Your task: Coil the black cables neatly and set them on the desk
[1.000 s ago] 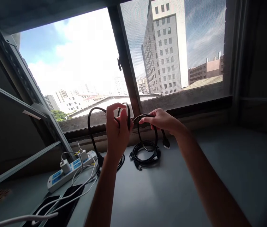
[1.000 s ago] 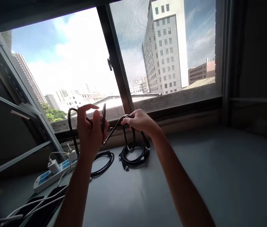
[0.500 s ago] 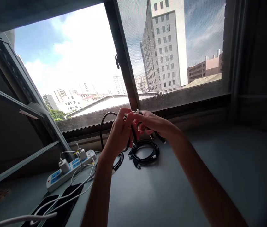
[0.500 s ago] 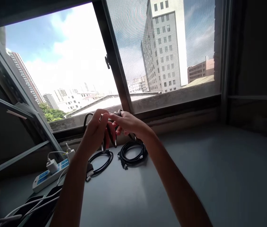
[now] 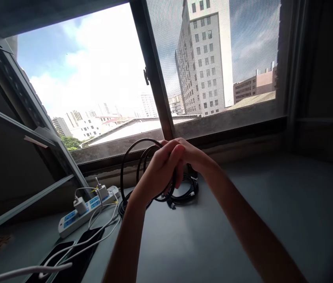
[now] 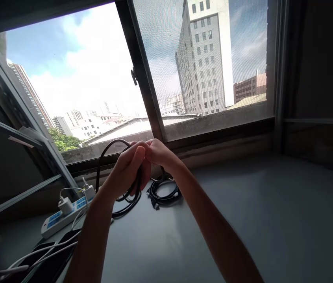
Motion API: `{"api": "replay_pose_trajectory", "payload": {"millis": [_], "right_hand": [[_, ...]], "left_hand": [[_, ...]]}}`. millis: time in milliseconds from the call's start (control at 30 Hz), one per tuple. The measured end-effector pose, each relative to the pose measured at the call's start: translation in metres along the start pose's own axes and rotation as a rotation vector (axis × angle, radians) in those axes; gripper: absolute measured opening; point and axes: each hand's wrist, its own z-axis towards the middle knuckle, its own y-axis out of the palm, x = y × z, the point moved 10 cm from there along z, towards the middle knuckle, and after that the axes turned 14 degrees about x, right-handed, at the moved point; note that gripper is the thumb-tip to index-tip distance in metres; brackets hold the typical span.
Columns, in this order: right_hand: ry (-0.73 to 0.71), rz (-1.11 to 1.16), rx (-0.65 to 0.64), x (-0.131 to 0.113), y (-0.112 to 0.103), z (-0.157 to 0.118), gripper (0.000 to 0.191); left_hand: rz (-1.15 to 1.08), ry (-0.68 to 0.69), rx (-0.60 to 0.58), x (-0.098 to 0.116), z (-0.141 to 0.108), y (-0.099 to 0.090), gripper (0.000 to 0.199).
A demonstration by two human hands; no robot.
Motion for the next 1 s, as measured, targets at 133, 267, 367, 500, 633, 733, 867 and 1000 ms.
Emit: {"api": "replay_pose_trajectory", "payload": {"millis": [133, 267, 367, 500, 633, 733, 867, 1000], "right_hand": [[-0.064, 0.070, 0.001, 0.001, -0.004, 0.006, 0.023], [-0.058, 0.042, 0.142, 0.014, -0.019, 0.017, 0.023], [-0.020, 0.048, 0.196, 0.019, -0.026, 0.021, 0.026], [0.035, 0.143, 0.211, 0.015, -0.030, 0.019, 0.016], [0.120, 0.214, 0.214, 0.014, -0.036, 0.013, 0.007], [0.053, 0.159, 0.117, 0.002, -0.032, 0.007, 0.006], [-0.106, 0.021, -0.053, -0.018, -0.017, -0.006, 0.026], [-0.183, -0.174, -0.108, -0.019, -0.007, -0.014, 0.035]], "left_hand": [[0.102, -0.038, 0.062, -0.003, 0.000, -0.007, 0.027], [0.182, -0.001, 0.214, -0.006, 0.006, -0.021, 0.025], [0.192, 0.054, 0.403, -0.007, 0.010, -0.039, 0.025], [0.145, 0.101, 0.661, -0.004, 0.008, -0.069, 0.028], [0.180, -0.072, 0.650, -0.020, 0.008, -0.081, 0.039], [0.138, -0.186, 0.521, -0.036, 0.009, -0.077, 0.058], [-0.037, -0.230, 0.401, -0.048, 0.009, -0.065, 0.081], [-0.144, -0.260, 0.322, -0.051, 0.010, -0.049, 0.092]]}}
